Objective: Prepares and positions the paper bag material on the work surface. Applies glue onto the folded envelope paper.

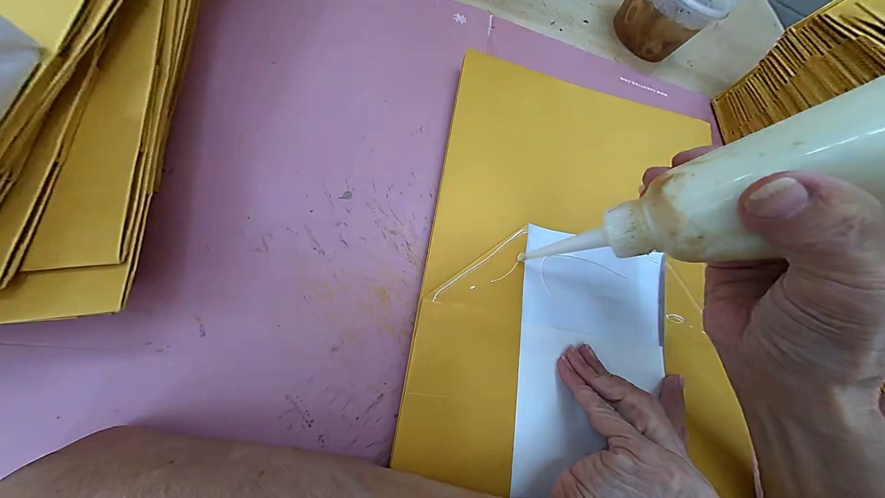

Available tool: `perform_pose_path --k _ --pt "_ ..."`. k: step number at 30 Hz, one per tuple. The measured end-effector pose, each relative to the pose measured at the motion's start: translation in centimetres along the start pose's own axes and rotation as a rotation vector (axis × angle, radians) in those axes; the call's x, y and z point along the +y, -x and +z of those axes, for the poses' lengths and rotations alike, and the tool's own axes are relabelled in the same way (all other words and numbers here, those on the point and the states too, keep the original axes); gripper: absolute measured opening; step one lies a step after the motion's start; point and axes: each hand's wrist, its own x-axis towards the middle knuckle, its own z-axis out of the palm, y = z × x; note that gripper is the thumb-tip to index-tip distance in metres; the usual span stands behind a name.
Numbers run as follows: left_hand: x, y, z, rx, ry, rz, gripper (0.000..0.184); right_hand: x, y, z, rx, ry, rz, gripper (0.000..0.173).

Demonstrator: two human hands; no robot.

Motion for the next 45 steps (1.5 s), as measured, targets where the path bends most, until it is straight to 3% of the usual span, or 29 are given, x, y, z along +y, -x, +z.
perform_pose_path --k 8,13,15,18,21,24,28,34,38,41,45 --pt "-0.5 -0.1 -0.5 -0.065 0.036 0.047 0.044 0.7 -1.4 0.0 0.006 0.030 -0.051 0.060" --pt "-0.4 -0.1 -0.2 -0.029 0.016 0.047 0.044 0.6 -1.5 -0.3 0.022 0.052 -0.065 0.050" --pt "-0.5 -0.1 -0.2 -0.013 0.032 0.037 0.043 0.6 -1.8 -0.4 0.044 0.039 -0.079 0.053" --pt "-0.9 -0.3 -1.2 -0.142 0.067 0.063 0.047 0.8 -2.2 -0.5 0.059 0.016 -0.067 0.058" --pt "-0.6 -0.1 -0.9 -0.071 0.109 0.015 0.045 1.1 -2.0 -0.3 0.049 0.028 -0.047 0.056" --pt "-0.6 -0.2 -1.1 -0.124 0.098 0.024 0.046 1.3 -1.4 0.4 0.029 -0.003 0.000 0.063" --pt "0.0 -0.2 -0.3 -0.021 0.056 -0.053 0.044 0.6 0.1 2.0 -0.035 -0.055 0.053 0.066" --pt "-0.7 0.0 -0.9 -0.085 0.066 0.043 0.040 -0.8 1.0 4.6 -0.119 -0.049 0.019 0.060" --pt "-2.4 1.2 -0.3 0.095 0.217 0.050 0.034 -1.4 1.1 6.0 -0.148 -0.072 -0.020 0.052" --pt "-4.4 0.9 -1.7 -0.128 0.444 0.175 0.039 -1.5 1.1 5.7 -0.169 -0.104 -0.001 0.049" --pt "-2.8 0.4 -1.2 -0.122 0.346 0.130 0.041 -1.0 0.7 3.5 -0.138 -0.106 0.011 0.057"
